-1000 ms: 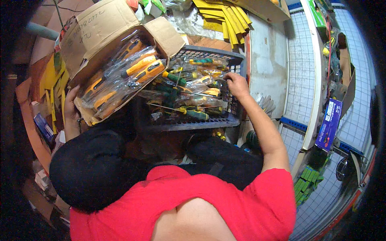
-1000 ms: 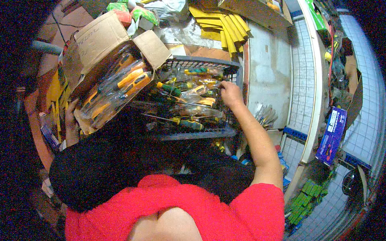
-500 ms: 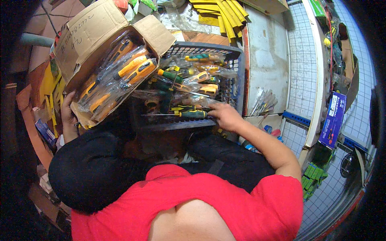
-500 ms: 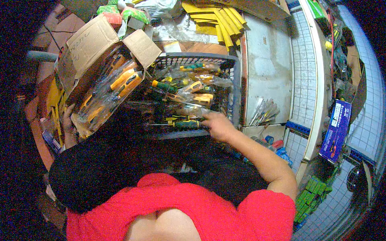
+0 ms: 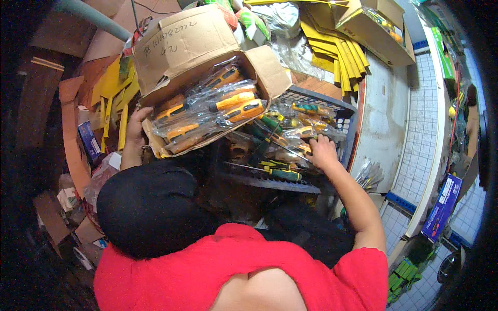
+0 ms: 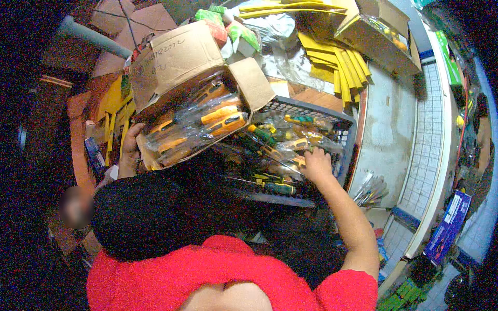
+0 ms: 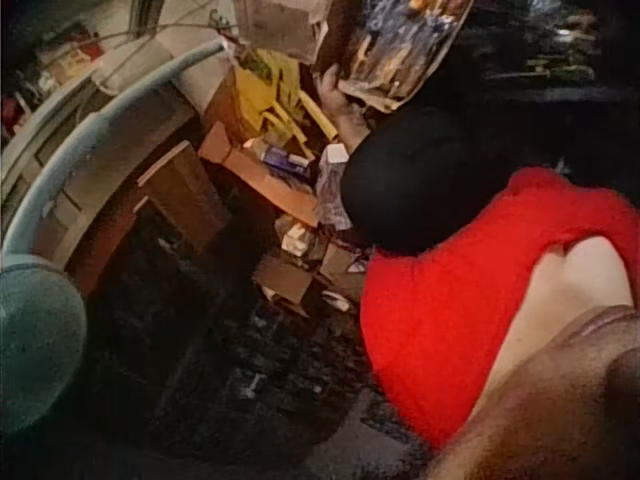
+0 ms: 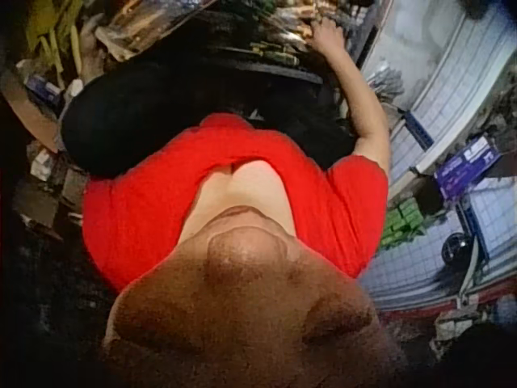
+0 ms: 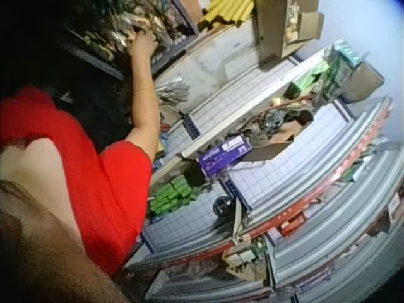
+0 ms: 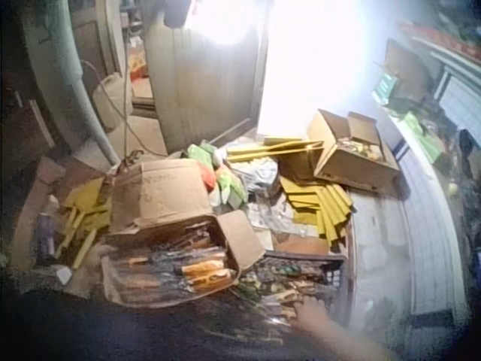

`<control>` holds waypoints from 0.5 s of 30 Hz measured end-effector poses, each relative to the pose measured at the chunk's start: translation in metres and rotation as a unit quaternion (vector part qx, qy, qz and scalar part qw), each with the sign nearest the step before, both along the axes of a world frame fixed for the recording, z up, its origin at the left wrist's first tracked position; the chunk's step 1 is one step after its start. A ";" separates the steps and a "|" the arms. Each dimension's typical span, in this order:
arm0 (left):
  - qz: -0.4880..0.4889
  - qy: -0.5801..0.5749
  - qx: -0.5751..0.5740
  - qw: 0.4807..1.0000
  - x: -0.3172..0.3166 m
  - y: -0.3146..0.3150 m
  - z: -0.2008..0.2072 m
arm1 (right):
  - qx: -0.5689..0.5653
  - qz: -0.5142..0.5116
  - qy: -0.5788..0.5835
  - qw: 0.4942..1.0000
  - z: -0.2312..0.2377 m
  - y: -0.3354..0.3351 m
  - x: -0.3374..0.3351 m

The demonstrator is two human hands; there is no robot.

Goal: The person sorts screwdrivers from a plastic crate into a cardboard box, handling individual tools and plastic-wrapped bundles.

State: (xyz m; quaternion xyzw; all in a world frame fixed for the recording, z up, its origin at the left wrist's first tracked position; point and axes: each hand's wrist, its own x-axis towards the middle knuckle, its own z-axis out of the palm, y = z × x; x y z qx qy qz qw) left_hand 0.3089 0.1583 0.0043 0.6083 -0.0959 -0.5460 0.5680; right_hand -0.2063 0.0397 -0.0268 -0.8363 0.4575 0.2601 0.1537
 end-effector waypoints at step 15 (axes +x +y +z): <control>-0.019 0.001 -0.031 0.999 0.000 -0.003 -0.002 | 0.067 -0.048 0.088 0.993 -0.008 -0.006 0.014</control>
